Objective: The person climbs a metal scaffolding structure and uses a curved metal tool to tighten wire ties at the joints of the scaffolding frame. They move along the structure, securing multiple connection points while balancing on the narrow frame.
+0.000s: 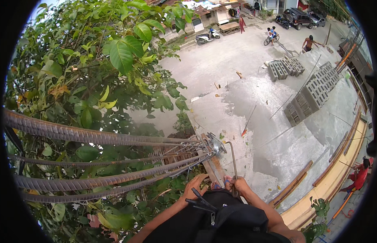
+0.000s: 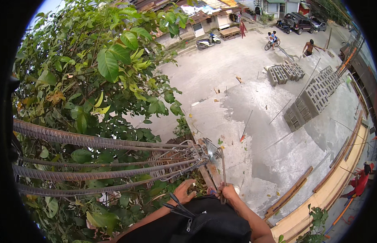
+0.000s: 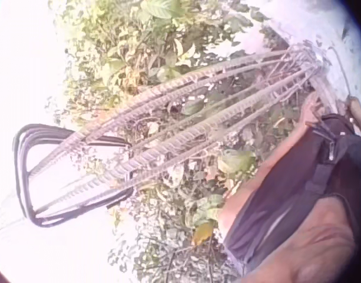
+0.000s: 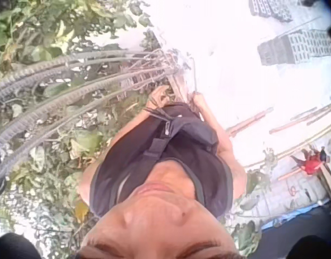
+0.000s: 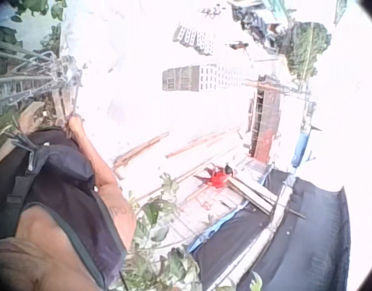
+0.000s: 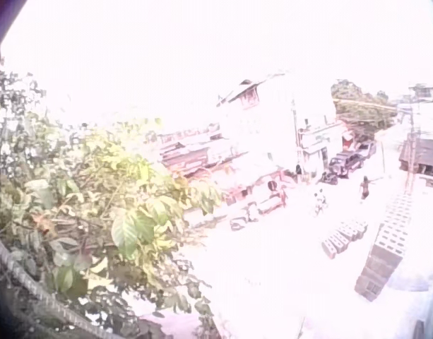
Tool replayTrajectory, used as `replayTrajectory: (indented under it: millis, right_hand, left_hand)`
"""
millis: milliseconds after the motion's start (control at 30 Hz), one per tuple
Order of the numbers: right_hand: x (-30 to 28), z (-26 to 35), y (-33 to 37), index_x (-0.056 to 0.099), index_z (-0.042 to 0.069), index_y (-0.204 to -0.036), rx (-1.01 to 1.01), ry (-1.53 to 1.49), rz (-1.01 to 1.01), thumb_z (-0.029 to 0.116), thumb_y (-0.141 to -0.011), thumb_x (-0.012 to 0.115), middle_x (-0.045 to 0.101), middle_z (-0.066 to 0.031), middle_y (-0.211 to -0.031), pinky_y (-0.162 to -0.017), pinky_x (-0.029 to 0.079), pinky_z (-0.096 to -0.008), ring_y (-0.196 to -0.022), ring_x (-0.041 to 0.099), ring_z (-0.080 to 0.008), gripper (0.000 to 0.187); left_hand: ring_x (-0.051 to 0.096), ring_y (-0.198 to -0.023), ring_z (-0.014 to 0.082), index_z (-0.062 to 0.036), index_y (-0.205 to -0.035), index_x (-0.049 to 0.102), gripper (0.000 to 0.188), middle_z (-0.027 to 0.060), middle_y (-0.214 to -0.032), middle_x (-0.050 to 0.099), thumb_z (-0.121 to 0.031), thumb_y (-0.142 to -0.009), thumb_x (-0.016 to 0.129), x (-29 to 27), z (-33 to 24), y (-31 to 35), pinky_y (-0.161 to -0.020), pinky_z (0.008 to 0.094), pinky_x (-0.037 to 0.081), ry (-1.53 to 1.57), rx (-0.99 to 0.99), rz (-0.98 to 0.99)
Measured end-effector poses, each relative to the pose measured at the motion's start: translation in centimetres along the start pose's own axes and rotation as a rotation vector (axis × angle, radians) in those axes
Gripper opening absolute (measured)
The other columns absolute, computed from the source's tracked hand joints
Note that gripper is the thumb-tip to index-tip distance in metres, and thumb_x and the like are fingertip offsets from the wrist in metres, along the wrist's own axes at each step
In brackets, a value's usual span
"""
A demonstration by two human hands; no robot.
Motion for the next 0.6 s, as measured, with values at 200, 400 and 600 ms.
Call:
replayTrajectory:
  millis: [200,400,600]
  right_hand:
    - [3.8,0.6,1.9,0.049,0.004,-0.083,0.206,-0.386,0.267,0.01,-0.089,0.051,0.053,-0.007,-0.064,-0.048,0.048,-0.0348,-0.058,0.057,-0.0225,0.009]
    - [4.3,0.4,4.7,0.051,0.002,-0.079,0.19,-0.37,0.275,0.013,-0.088,0.052,0.054,-0.0077,-0.063,-0.049,0.048,-0.0334,-0.055,0.057,-0.0215,0.013]
    - [4.2,2.5,6.5,0.054,0.0,-0.08,-0.256,0.18,-0.043,0.008,-0.085,0.054,0.057,-0.0079,-0.062,-0.046,0.045,-0.0279,-0.052,0.058,-0.0176,0.01]
  left_hand:
    - [0.034,-0.129,0.0304,-0.0071,-0.139,0.03,0.091,0.0141,-0.138,0.036,-0.031,-0.063,0.073,1.6,-6.7,-2.6,-0.108,0.0487,0.023,-0.235,0.354,0.222]
    - [0.04,-0.12,0.0326,-0.0065,-0.127,0.041,0.07,0.0166,-0.124,0.044,-0.023,-0.066,0.07,3.6,-5.4,-0.6,-0.103,0.0472,0.03,-0.189,0.228,0.256]
    - [0.062,-0.077,0.0347,-0.0068,-0.1,0.056,0.032,0.0142,-0.093,0.058,-0.025,-0.076,0.067,2.0,-3.9,0.1,-0.062,0.043,0.05,-0.192,0.069,-0.079]
Point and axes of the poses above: each hand's wrist, its own y-axis away from the middle knuckle, its own x-axis out of the palm, z = x × y, the point moved 5 cm from there along -y, towards the middle knuckle
